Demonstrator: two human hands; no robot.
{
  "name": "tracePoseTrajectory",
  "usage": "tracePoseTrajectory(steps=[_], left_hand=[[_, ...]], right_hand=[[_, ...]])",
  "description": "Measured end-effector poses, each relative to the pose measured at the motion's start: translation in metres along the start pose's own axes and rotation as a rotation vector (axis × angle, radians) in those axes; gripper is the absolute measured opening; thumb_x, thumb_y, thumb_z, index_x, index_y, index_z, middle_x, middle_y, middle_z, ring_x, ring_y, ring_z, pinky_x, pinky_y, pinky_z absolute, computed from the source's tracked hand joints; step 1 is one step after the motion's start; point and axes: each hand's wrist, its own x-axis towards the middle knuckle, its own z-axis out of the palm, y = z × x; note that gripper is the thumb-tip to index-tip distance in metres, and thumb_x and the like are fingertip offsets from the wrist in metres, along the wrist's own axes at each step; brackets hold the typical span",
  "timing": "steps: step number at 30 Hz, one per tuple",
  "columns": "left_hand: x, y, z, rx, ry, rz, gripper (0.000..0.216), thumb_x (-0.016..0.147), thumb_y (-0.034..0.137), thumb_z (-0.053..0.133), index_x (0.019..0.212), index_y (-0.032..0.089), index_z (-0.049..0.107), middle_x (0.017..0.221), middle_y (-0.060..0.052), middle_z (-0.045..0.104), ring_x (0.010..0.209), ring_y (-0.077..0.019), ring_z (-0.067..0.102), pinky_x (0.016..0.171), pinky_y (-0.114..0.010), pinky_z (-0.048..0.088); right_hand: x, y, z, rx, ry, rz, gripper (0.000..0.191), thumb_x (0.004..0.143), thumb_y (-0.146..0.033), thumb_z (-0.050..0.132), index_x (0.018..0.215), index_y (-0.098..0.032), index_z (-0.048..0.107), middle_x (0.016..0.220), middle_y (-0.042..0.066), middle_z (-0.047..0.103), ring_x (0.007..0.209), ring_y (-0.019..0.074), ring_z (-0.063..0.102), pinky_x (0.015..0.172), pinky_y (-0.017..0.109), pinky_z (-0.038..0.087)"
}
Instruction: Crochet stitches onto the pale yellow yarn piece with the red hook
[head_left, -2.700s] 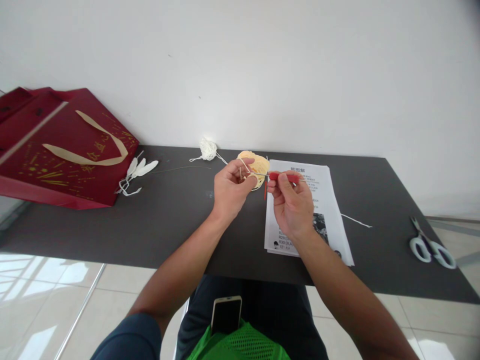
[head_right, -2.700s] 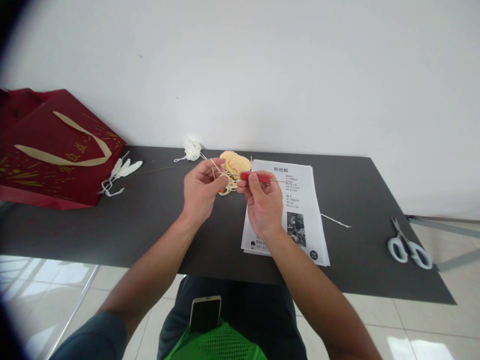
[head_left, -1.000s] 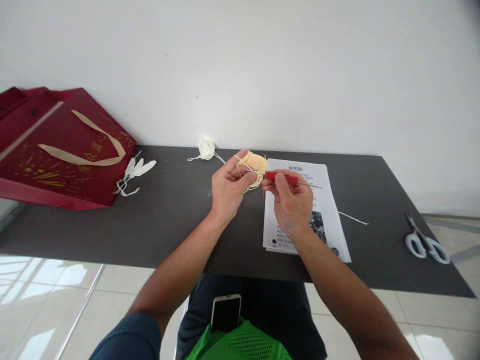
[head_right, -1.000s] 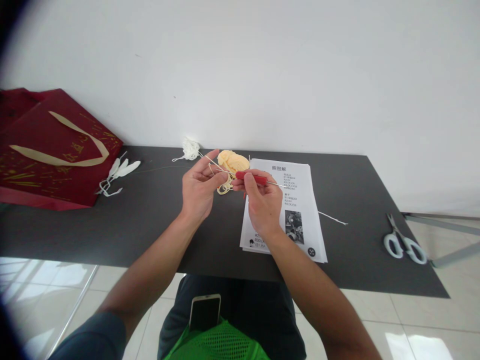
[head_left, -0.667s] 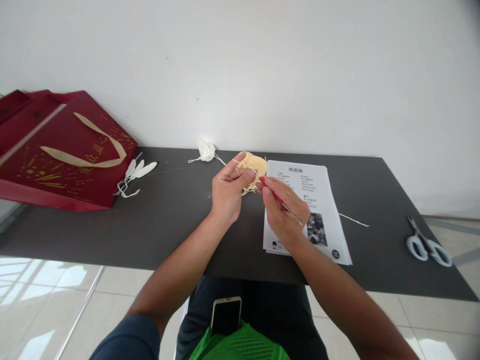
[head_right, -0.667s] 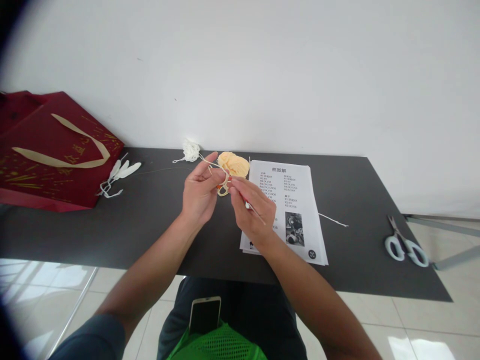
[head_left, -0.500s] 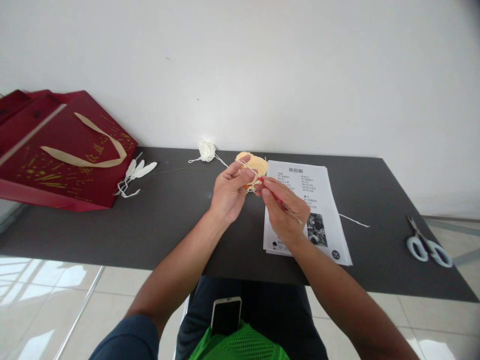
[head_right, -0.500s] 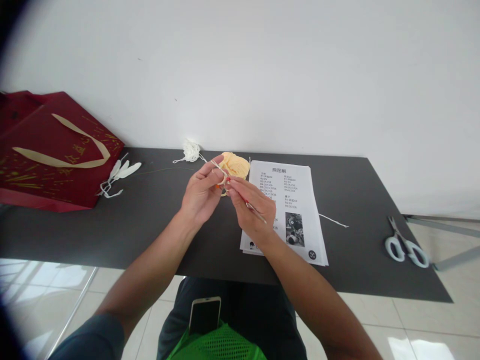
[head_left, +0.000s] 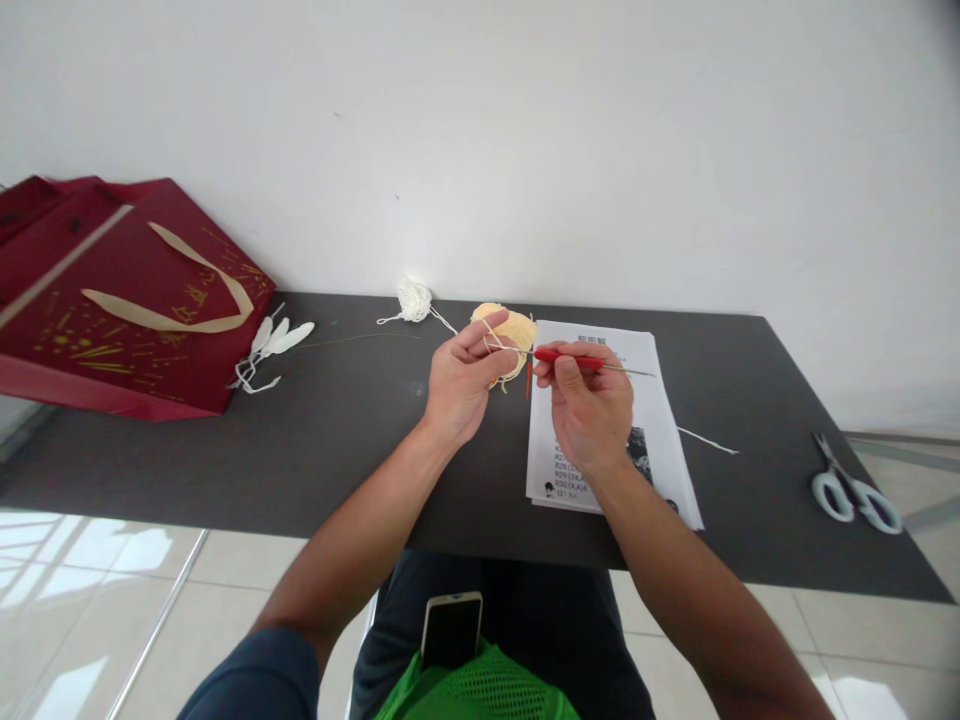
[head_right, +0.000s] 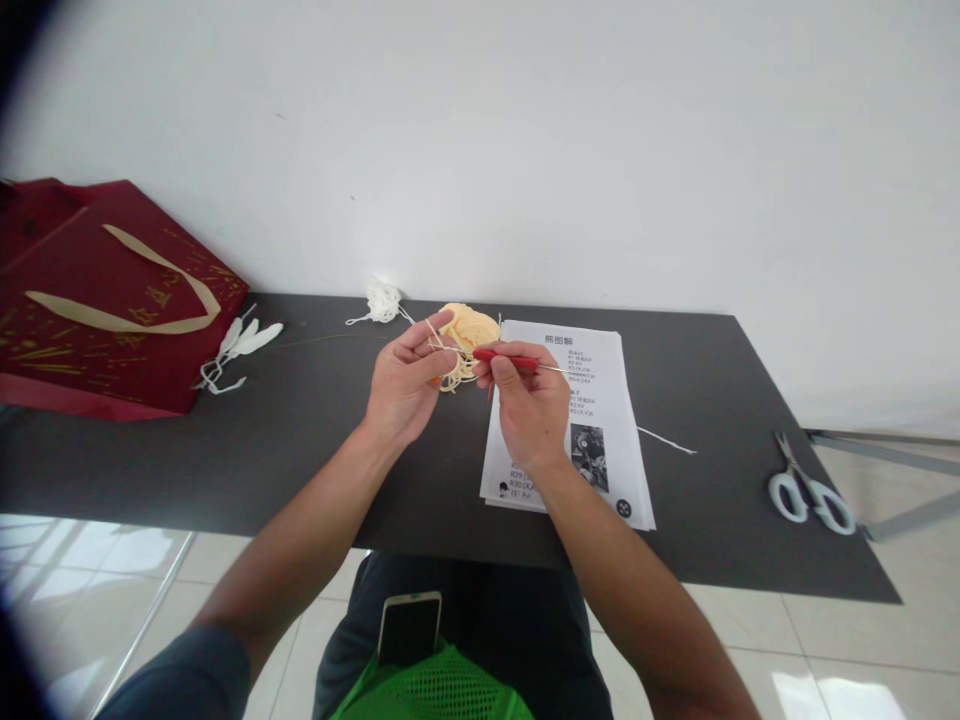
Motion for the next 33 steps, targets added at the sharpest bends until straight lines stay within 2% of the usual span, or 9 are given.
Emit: tracePoseTrajectory(steps=[16,20,28,33], left_hand=[[0.0000,0.0021,0.0010,0.028,0.010,-0.009,0.050,0.063,0.011,0.084,0.111,0.021,0.076,0.081,0.002,0.073,0.071,-0.0095,0.066,0.072,-0.026,0.052],[0.0005,0.0027,0.0005,0.028,0.011,-0.007,0.050,0.063,0.011,0.084,0.111,0.021,0.076,0.080,0.003,0.073,0.070,-0.0094,0.066,0.070,-0.025,0.052],[0.0028,0.0036,-0.0017,0.053,0.002,0.030,0.050,0.063,0.011,0.084,0.112,0.020,0.076,0.074,0.004,0.070,0.065,-0.0080,0.063,0.069,-0.025,0.051],[0.0040,0.0034,-0.0049,0.085,-0.017,0.062,0.048,0.064,0.011,0.083,0.110,0.021,0.077,0.072,0.003,0.070,0.061,-0.0075,0.061,0.064,-0.023,0.048]], right_hand=[[0.0050,-0.0044,-0.0050,-0.029,-0.041,-0.021,0.016,0.092,-0.034,0.073,0.096,-0.027,0.060,0.099,-0.001,0.079,0.062,0.0093,0.067,0.055,0.025,0.053],[0.0057,-0.0044,-0.0071,-0.013,-0.064,-0.025,0.016,0.093,-0.034,0.071,0.098,-0.027,0.058,0.103,-0.001,0.080,0.065,0.0100,0.071,0.056,0.025,0.055],[0.0093,-0.0063,-0.0062,-0.045,0.005,-0.066,0.025,0.091,-0.037,0.074,0.097,-0.028,0.052,0.095,-0.003,0.079,0.063,0.0102,0.068,0.057,0.025,0.055],[0.0099,-0.0063,-0.0069,-0.039,0.001,-0.100,0.027,0.089,-0.037,0.076,0.096,-0.028,0.052,0.092,-0.004,0.079,0.061,0.0101,0.067,0.056,0.025,0.054]])
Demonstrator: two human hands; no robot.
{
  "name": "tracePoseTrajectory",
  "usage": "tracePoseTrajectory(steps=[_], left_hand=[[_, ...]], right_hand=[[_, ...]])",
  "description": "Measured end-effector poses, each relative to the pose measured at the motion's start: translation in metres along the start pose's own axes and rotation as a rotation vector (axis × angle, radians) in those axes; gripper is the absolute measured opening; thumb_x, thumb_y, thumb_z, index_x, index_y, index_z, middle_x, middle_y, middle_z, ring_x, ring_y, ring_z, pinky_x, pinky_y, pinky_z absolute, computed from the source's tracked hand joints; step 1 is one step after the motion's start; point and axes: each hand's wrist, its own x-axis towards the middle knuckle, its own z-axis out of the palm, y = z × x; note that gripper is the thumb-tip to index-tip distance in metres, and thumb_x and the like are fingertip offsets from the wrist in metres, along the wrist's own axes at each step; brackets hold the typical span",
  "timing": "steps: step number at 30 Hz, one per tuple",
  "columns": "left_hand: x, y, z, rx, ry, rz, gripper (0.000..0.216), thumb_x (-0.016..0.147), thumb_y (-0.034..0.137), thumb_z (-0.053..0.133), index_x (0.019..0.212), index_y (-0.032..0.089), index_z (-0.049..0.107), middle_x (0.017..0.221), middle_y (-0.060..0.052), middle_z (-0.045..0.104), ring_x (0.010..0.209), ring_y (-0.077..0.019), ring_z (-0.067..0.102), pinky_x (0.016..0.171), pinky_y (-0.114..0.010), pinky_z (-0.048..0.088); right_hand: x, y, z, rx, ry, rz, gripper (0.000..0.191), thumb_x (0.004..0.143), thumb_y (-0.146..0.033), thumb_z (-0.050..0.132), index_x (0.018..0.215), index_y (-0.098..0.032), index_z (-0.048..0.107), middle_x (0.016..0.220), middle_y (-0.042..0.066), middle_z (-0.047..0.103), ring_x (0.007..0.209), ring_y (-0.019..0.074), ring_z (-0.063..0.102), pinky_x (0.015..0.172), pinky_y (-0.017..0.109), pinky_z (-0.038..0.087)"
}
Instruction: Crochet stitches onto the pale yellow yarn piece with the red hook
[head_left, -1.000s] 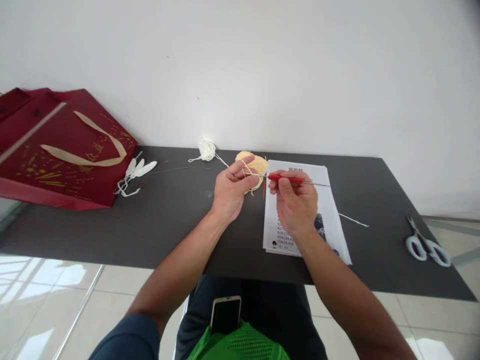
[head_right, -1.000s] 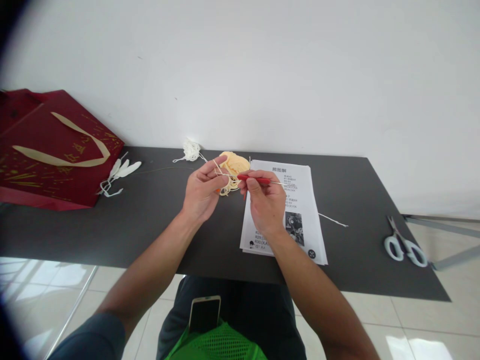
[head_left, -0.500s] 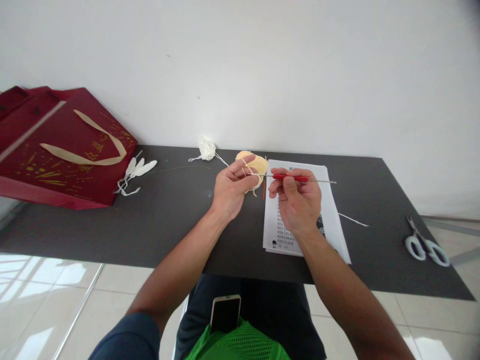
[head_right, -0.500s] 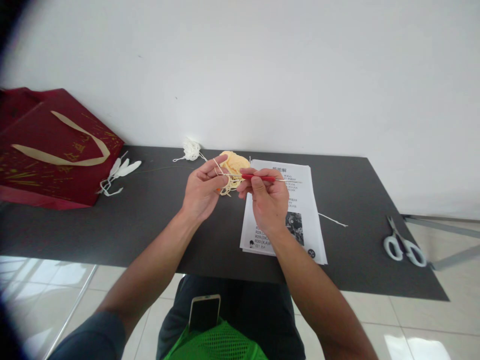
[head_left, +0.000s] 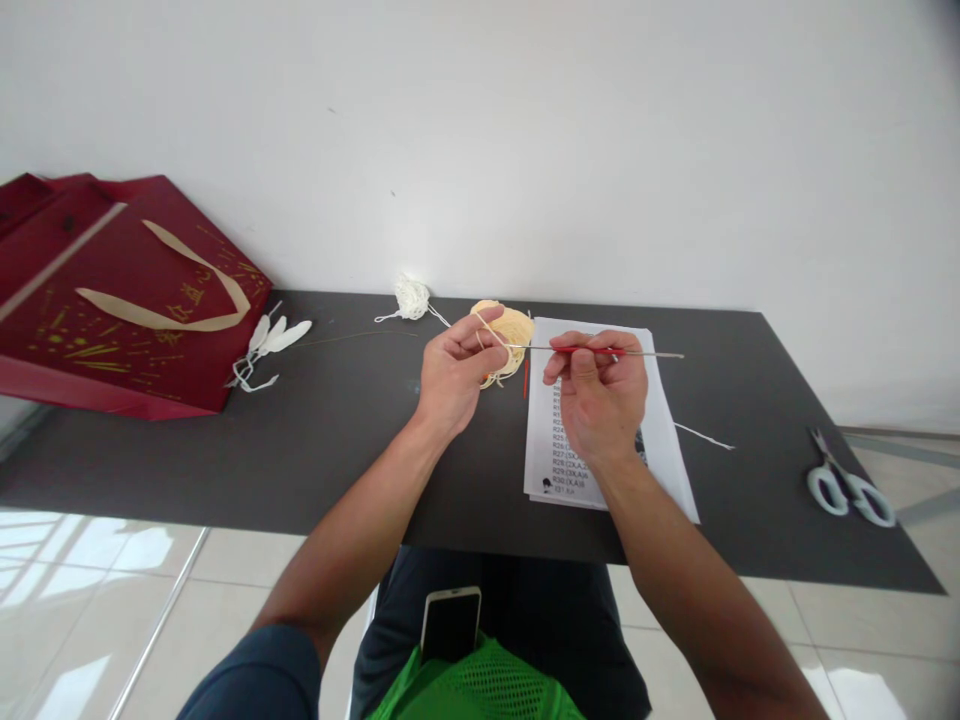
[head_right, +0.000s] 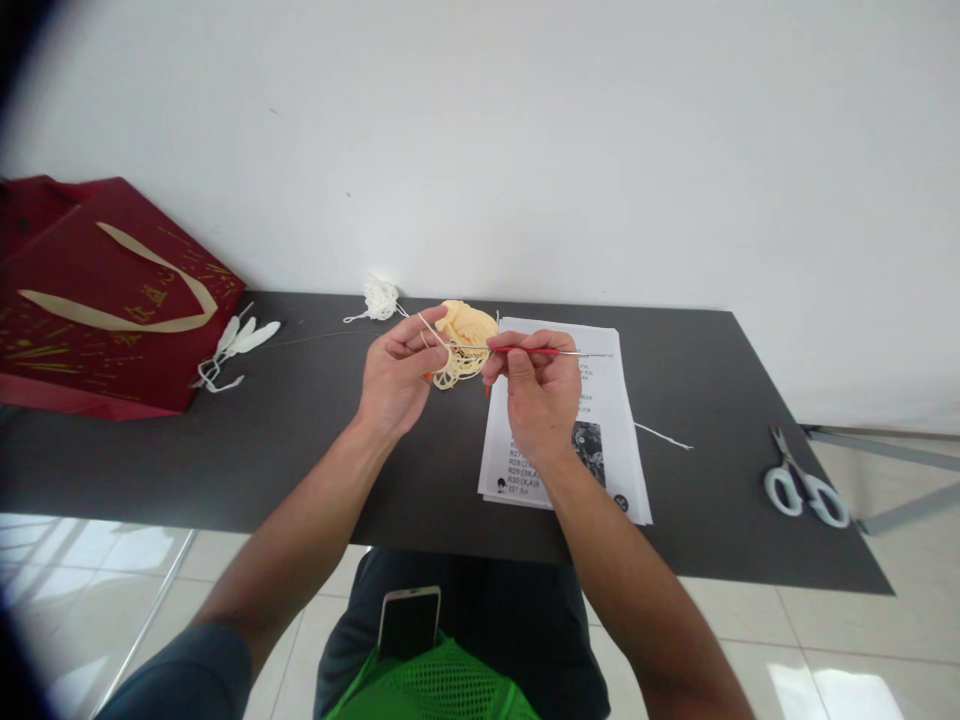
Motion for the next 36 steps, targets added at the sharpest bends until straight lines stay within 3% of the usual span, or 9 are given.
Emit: tracePoseTrajectory(steps=[10,27,36], left_hand=[[0.002,0.003,-0.007,0.127,-0.069,0.069,0.039,0.064,0.008,0.078,0.101,0.021,0.080,0.070,0.002,0.070,0.060,-0.0083,0.058,0.059,-0.022,0.042],[0.004,0.011,-0.016,0.228,-0.249,-0.034,0.031,0.064,0.009,0.074,0.093,0.018,0.081,0.067,0.000,0.066,0.059,-0.0104,0.054,0.057,-0.025,0.038],[0.005,0.015,-0.017,0.341,-0.294,0.066,0.031,0.066,0.008,0.074,0.094,0.019,0.080,0.067,0.000,0.063,0.058,-0.0104,0.052,0.056,-0.026,0.037]], right_hand=[[-0.001,0.000,-0.004,-0.061,-0.055,-0.030,0.027,0.091,-0.038,0.074,0.096,-0.029,0.049,0.091,-0.005,0.078,0.056,0.0094,0.062,0.053,0.025,0.051],[0.001,-0.005,-0.003,-0.066,-0.054,0.059,0.036,0.088,-0.046,0.076,0.093,-0.028,0.046,0.083,-0.005,0.077,0.047,0.0083,0.056,0.048,0.024,0.048],[0.001,-0.004,-0.003,-0.048,-0.007,0.117,0.034,0.087,-0.041,0.078,0.094,-0.027,0.047,0.083,-0.004,0.079,0.047,0.0084,0.057,0.044,0.024,0.043]])
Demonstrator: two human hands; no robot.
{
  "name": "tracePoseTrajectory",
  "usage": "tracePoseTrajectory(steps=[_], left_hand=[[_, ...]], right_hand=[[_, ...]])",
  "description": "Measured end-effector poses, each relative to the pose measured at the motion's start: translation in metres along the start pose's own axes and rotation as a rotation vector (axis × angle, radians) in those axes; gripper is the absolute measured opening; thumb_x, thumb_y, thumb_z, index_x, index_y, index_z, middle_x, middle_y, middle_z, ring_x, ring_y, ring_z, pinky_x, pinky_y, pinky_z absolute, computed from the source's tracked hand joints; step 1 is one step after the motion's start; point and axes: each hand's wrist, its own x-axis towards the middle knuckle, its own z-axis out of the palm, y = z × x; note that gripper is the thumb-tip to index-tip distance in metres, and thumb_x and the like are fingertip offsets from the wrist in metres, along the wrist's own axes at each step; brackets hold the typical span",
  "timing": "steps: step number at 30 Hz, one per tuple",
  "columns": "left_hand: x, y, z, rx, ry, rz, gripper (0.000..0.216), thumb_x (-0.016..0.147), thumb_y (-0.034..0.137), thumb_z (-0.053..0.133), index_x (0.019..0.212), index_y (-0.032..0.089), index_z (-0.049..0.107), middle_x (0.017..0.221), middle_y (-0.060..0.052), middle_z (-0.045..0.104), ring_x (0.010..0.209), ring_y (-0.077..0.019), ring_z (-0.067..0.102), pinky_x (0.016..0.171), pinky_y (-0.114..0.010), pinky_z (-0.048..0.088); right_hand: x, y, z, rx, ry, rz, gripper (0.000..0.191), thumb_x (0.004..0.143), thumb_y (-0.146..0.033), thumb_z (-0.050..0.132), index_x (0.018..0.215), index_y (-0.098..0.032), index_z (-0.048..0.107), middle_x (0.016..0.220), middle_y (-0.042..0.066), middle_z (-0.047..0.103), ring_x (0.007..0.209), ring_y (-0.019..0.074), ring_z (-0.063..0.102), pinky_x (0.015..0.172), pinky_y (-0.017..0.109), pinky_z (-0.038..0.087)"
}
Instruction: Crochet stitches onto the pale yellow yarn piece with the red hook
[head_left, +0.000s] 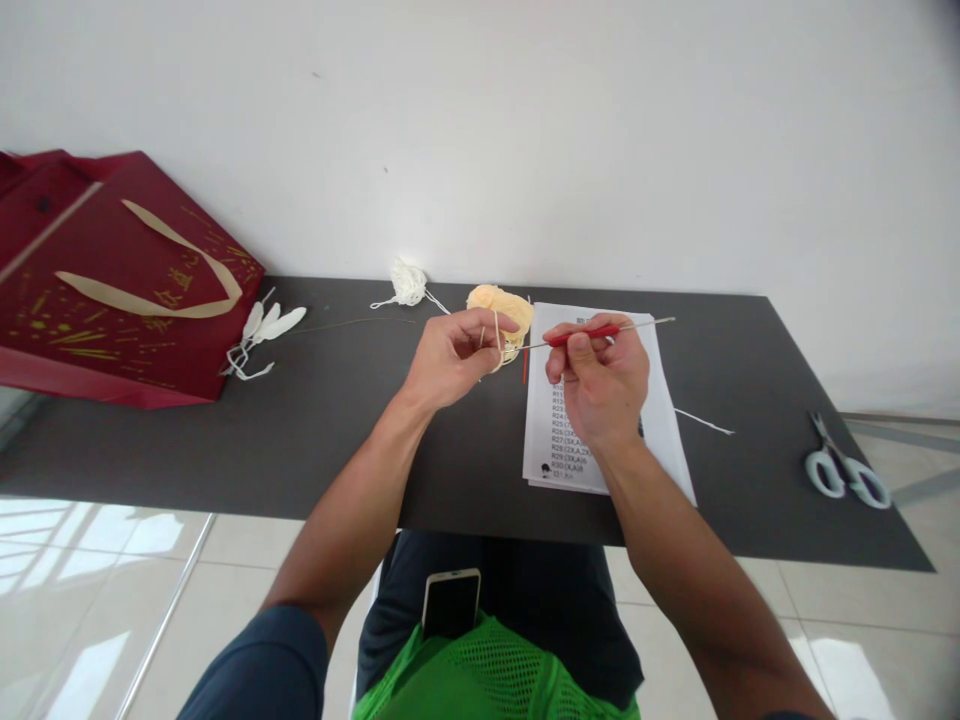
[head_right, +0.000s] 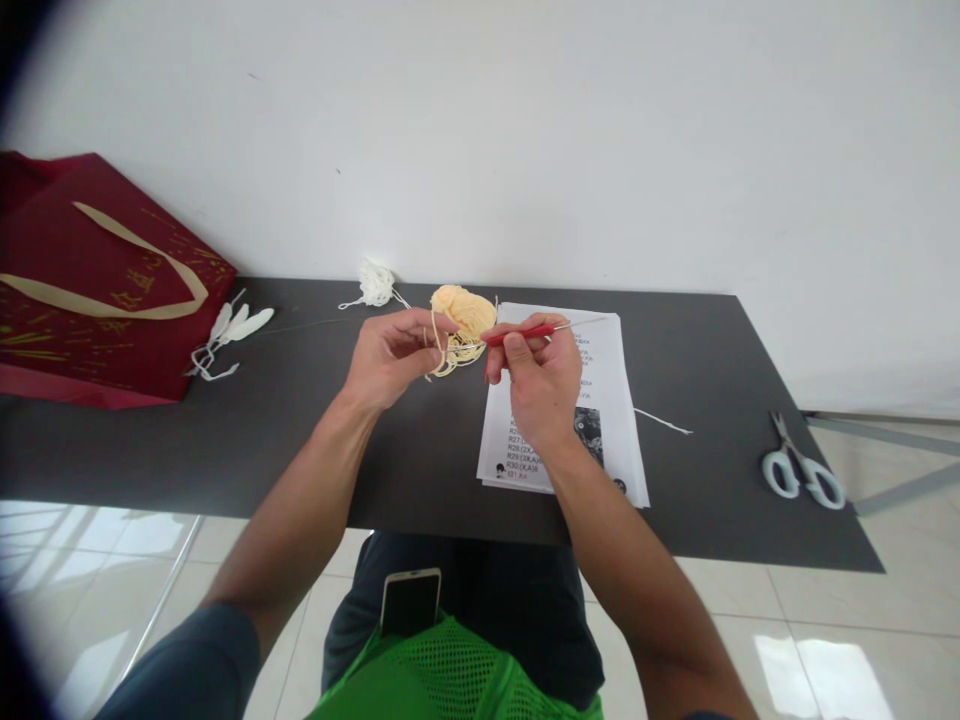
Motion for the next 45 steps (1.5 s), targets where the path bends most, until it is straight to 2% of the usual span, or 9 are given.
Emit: tracePoseTrajectory(steps=[11,19,22,25,30,33,37,40,45], left_hand=[[0.001,-0.002,-0.003,-0.171,-0.065,-0.176,0.028,0.061,0.010,0.072,0.088,0.015,0.079,0.066,0.000,0.063,0.057,-0.0099,0.051,0.056,-0.025,0.033],[0.002,0.000,-0.002,-0.313,-0.107,-0.261,0.026,0.059,0.013,0.069,0.083,0.013,0.079,0.058,-0.001,0.060,0.050,-0.0103,0.048,0.052,-0.026,0.028],[0.002,-0.002,-0.002,-0.319,-0.096,-0.239,0.019,0.061,0.013,0.072,0.079,0.013,0.079,0.058,-0.002,0.062,0.051,-0.0099,0.050,0.052,-0.025,0.031],[0.001,-0.006,-0.001,-0.276,-0.027,-0.132,0.012,0.065,0.014,0.080,0.077,0.015,0.079,0.063,-0.002,0.067,0.057,-0.0099,0.056,0.058,-0.024,0.040],[0.000,-0.012,0.008,-0.133,0.096,0.028,0.013,0.075,0.017,0.081,0.088,0.021,0.081,0.080,-0.001,0.076,0.071,-0.0114,0.067,0.069,-0.024,0.051],[-0.002,-0.013,0.015,-0.071,0.071,0.051,0.015,0.079,0.019,0.079,0.094,0.021,0.081,0.089,-0.004,0.078,0.084,-0.0159,0.072,0.081,-0.029,0.056],[-0.002,-0.014,0.019,-0.026,0.196,0.030,0.024,0.076,0.018,0.079,0.099,0.021,0.080,0.083,-0.001,0.075,0.072,-0.0116,0.067,0.070,-0.024,0.053],[-0.002,-0.015,0.020,0.032,0.225,0.021,0.031,0.074,0.018,0.078,0.104,0.021,0.079,0.076,0.001,0.071,0.066,-0.0094,0.062,0.063,-0.022,0.049],[-0.004,-0.016,0.024,0.048,0.231,-0.032,0.030,0.071,0.020,0.079,0.102,0.019,0.079,0.083,-0.002,0.075,0.071,-0.0131,0.067,0.069,-0.026,0.054]], right_hand=[[-0.001,0.000,-0.001,0.032,-0.085,-0.054,0.031,0.089,-0.038,0.077,0.094,-0.027,0.048,0.084,-0.005,0.079,0.048,0.0081,0.058,0.048,0.024,0.046],[0.000,-0.005,0.002,0.102,-0.076,0.021,0.034,0.085,-0.039,0.080,0.092,-0.027,0.049,0.081,-0.004,0.079,0.047,0.0077,0.057,0.048,0.023,0.046],[0.000,-0.006,0.001,0.169,-0.063,0.122,0.035,0.082,-0.037,0.084,0.092,-0.027,0.051,0.081,-0.004,0.078,0.048,0.0067,0.056,0.049,0.021,0.047],[0.002,-0.004,0.000,0.273,-0.019,0.293,0.036,0.078,-0.033,0.087,0.090,-0.025,0.054,0.084,-0.004,0.078,0.054,0.0054,0.059,0.050,0.018,0.050],[-0.002,0.001,0.008,0.379,0.062,0.472,0.028,0.080,-0.033,0.086,0.086,-0.021,0.061,0.096,-0.002,0.079,0.067,0.0044,0.069,0.064,0.015,0.061],[-0.009,0.005,0.016,0.344,0.062,0.420,0.027,0.081,-0.035,0.084,0.095,-0.023,0.065,0.084,-0.004,0.077,0.071,0.0072,0.072,0.066,0.016,0.062],[-0.016,0.010,0.021,0.326,0.037,0.341,0.021,0.082,-0.031,0.083,0.098,-0.024,0.070,0.089,-0.003,0.078,0.075,0.0069,0.071,0.071,0.017,0.061],[-0.017,0.012,0.021,0.301,0.042,0.310,0.017,0.081,-0.027,0.084,0.092,-0.025,0.072,0.086,-0.004,0.076,0.072,0.0063,0.067,0.068,0.018,0.058],[-0.013,0.008,0.020,0.319,0.065,0.327,0.017,0.080,-0.029,0.085,0.087,-0.024,0.071,0.082,-0.004,0.074,0.070,0.0068,0.065,0.066,0.018,0.057]])
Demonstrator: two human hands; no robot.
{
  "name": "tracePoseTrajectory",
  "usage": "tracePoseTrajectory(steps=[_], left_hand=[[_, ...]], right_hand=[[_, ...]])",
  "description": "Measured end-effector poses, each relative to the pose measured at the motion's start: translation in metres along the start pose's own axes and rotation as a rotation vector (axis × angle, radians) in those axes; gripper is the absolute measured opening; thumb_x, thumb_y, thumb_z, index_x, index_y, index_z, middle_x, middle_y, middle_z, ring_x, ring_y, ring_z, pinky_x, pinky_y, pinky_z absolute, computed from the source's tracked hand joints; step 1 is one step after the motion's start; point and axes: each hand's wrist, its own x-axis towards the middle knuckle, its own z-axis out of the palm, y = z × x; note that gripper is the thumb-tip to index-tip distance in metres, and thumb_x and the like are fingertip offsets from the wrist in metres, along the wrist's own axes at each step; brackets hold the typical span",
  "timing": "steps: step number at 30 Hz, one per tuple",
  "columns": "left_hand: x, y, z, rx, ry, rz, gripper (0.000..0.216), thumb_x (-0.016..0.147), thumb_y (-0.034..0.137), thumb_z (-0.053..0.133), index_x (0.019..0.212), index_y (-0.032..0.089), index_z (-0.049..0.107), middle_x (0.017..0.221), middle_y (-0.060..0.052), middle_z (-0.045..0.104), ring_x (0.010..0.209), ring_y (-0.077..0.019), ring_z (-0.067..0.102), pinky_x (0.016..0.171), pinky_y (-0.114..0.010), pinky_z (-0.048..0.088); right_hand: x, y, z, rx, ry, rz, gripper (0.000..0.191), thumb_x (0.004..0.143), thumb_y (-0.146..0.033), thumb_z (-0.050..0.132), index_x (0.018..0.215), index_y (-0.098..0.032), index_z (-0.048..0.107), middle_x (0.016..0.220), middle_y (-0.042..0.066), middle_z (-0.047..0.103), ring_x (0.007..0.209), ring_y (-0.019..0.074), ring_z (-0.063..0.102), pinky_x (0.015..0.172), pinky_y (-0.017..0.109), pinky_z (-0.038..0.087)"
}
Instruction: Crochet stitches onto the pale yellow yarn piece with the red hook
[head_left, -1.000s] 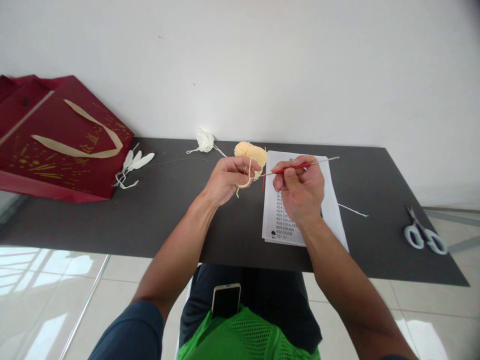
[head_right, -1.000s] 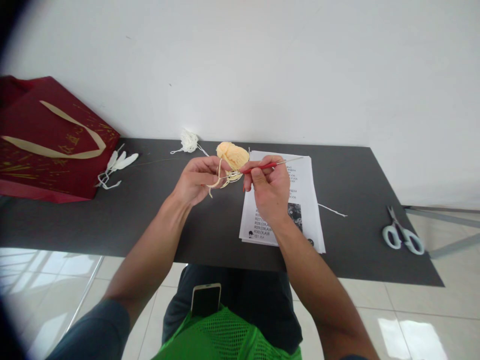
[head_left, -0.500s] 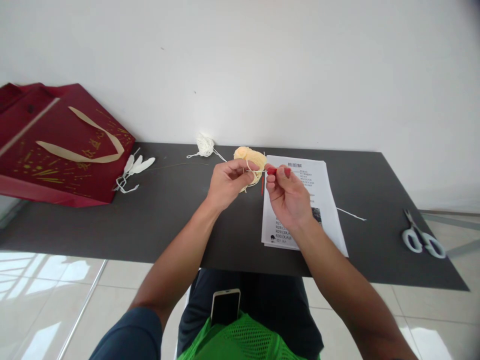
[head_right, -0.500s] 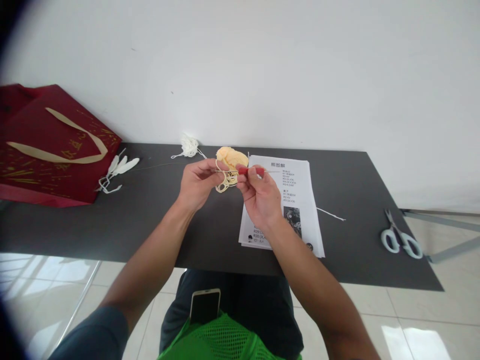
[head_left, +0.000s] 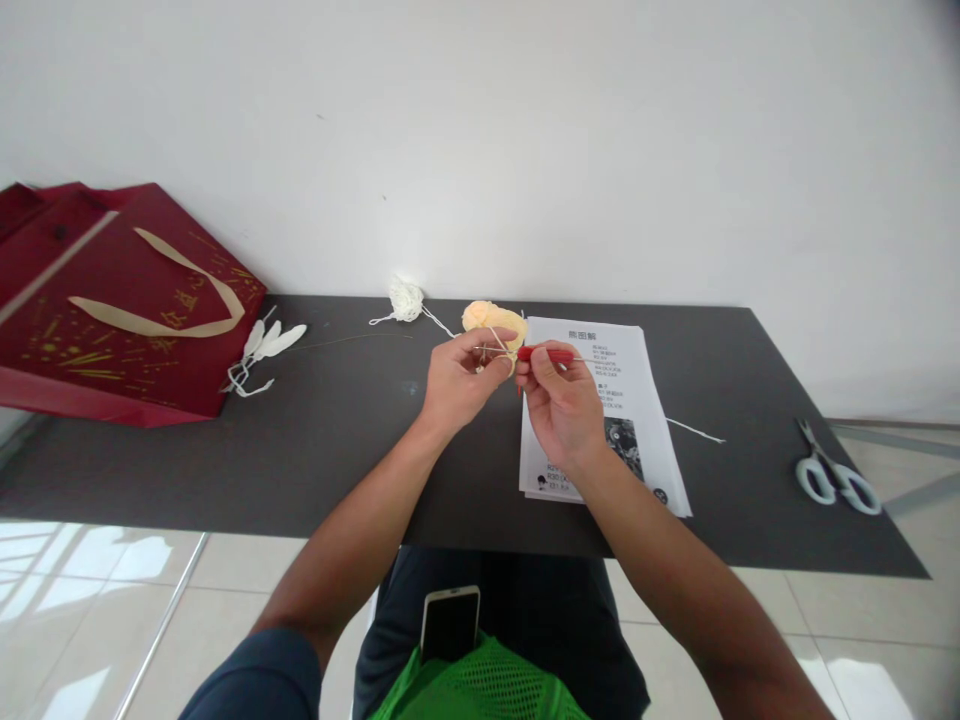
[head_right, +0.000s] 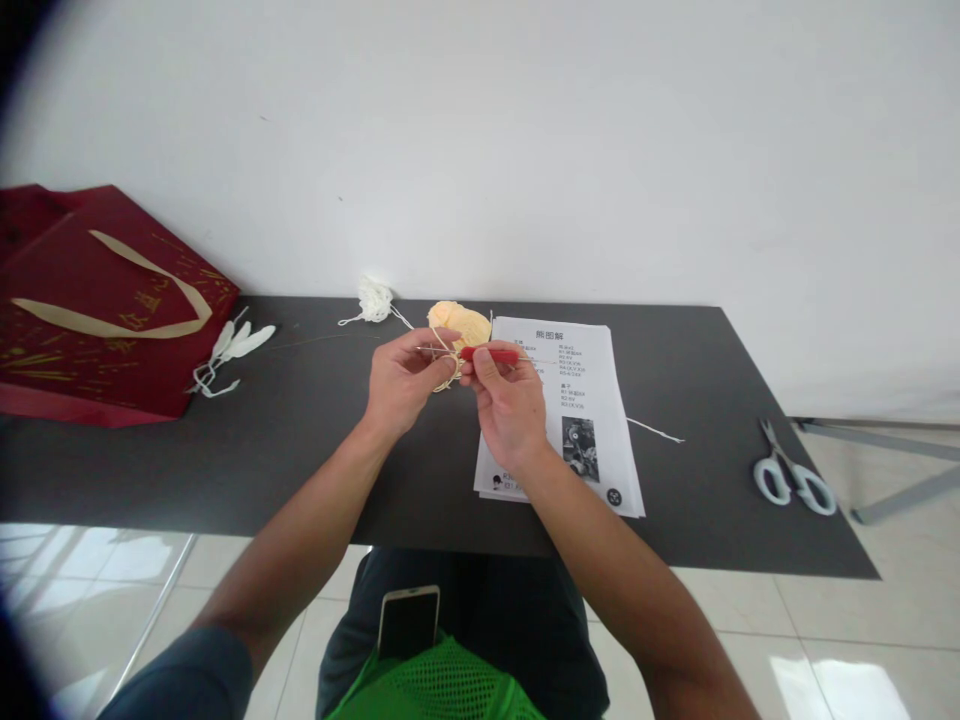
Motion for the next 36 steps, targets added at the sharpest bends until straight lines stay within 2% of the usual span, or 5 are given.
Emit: tracePoseTrajectory(steps=[9,15,19,26,36], left_hand=[[-0.002,0.001,0.005,-0.034,0.061,-0.014,0.026,0.068,0.017,0.078,0.094,0.017,0.078,0.079,-0.001,0.074,0.067,-0.0112,0.067,0.065,-0.023,0.054],[-0.002,0.000,0.007,-0.070,0.116,0.016,0.054,0.068,0.013,0.076,0.122,0.018,0.072,0.078,0.002,0.069,0.065,-0.0078,0.063,0.062,-0.020,0.051],[-0.004,0.003,0.011,-0.069,0.137,-0.008,0.061,0.069,0.013,0.076,0.129,0.018,0.068,0.080,0.002,0.070,0.066,-0.0087,0.065,0.065,-0.022,0.053],[-0.006,0.005,0.012,-0.079,0.125,0.005,0.055,0.070,0.016,0.077,0.124,0.019,0.069,0.080,0.002,0.068,0.068,-0.0096,0.064,0.066,-0.023,0.053],[-0.005,0.006,0.010,-0.064,0.149,0.078,0.046,0.069,0.012,0.074,0.115,0.020,0.072,0.074,0.004,0.064,0.066,-0.0084,0.058,0.066,-0.023,0.047]], right_hand=[[-0.001,-0.002,0.002,0.015,-0.021,0.034,0.017,0.083,-0.033,0.083,0.085,-0.022,0.070,0.083,-0.004,0.073,0.071,0.0066,0.065,0.068,0.018,0.058],[-0.001,0.002,0.003,-0.031,-0.015,-0.017,0.016,0.084,-0.032,0.081,0.087,-0.021,0.069,0.084,-0.002,0.076,0.070,0.0089,0.067,0.068,0.023,0.060],[-0.001,0.002,0.004,-0.063,0.009,-0.057,0.018,0.083,-0.033,0.082,0.089,-0.023,0.067,0.082,-0.003,0.077,0.068,0.0106,0.068,0.071,0.028,0.061],[-0.001,0.003,0.004,-0.071,0.034,-0.091,0.022,0.082,-0.033,0.083,0.091,-0.025,0.064,0.083,-0.004,0.077,0.068,0.0112,0.068,0.071,0.029,0.060],[0.001,-0.005,-0.005,-0.155,0.016,-0.238,0.019,0.084,-0.031,0.080,0.089,-0.027,0.062,0.088,-0.003,0.073,0.067,0.0098,0.063,0.066,0.026,0.056]])
